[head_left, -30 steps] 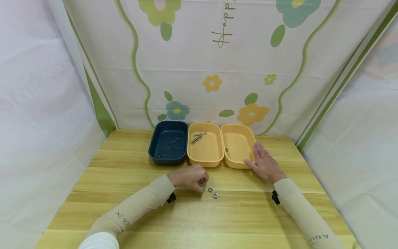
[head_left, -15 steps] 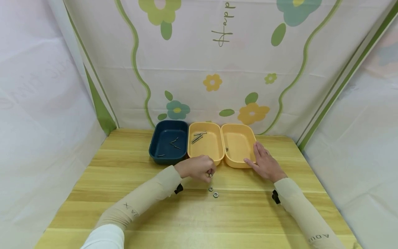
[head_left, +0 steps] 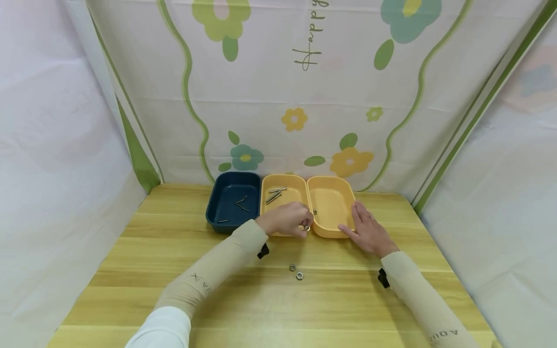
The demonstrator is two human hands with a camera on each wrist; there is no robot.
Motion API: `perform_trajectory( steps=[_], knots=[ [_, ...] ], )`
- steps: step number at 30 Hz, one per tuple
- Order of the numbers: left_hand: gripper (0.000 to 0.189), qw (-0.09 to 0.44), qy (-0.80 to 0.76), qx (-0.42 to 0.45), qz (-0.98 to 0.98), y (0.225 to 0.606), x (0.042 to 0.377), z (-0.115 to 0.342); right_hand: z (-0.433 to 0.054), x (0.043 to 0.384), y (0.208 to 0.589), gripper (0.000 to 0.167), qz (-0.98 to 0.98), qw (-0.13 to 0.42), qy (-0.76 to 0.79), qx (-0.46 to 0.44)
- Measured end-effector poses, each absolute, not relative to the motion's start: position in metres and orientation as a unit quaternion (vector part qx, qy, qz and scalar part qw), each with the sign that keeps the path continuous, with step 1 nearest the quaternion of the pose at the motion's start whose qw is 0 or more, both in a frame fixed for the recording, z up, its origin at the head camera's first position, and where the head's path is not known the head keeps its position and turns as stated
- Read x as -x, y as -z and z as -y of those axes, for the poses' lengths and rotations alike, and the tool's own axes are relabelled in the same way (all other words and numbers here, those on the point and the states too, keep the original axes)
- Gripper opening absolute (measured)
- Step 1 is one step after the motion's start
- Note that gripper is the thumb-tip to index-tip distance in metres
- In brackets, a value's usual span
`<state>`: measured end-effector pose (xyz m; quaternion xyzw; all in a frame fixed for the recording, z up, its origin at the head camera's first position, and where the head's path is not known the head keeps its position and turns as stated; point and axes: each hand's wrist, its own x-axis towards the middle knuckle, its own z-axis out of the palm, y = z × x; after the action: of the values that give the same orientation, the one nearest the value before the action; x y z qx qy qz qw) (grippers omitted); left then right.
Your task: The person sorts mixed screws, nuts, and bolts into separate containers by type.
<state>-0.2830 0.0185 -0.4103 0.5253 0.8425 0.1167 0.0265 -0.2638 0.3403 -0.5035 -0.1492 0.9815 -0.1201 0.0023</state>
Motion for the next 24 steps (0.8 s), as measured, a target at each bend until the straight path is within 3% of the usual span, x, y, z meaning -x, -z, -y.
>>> perform_trajectory(
  steps=[8,24],
  knots=[
    [0.006,-0.011,-0.114,-0.533,-0.838,0.401,0.302,-0.031,-0.34,0.263,0.503,0.101,-0.983,-0.004,0.11,0.15],
    [0.005,-0.034,-0.155,-0.499,-0.852,0.416,0.328,-0.058,-0.337,0.264,0.504,0.101,-0.983,-0.001,0.115,0.144]
  ],
)
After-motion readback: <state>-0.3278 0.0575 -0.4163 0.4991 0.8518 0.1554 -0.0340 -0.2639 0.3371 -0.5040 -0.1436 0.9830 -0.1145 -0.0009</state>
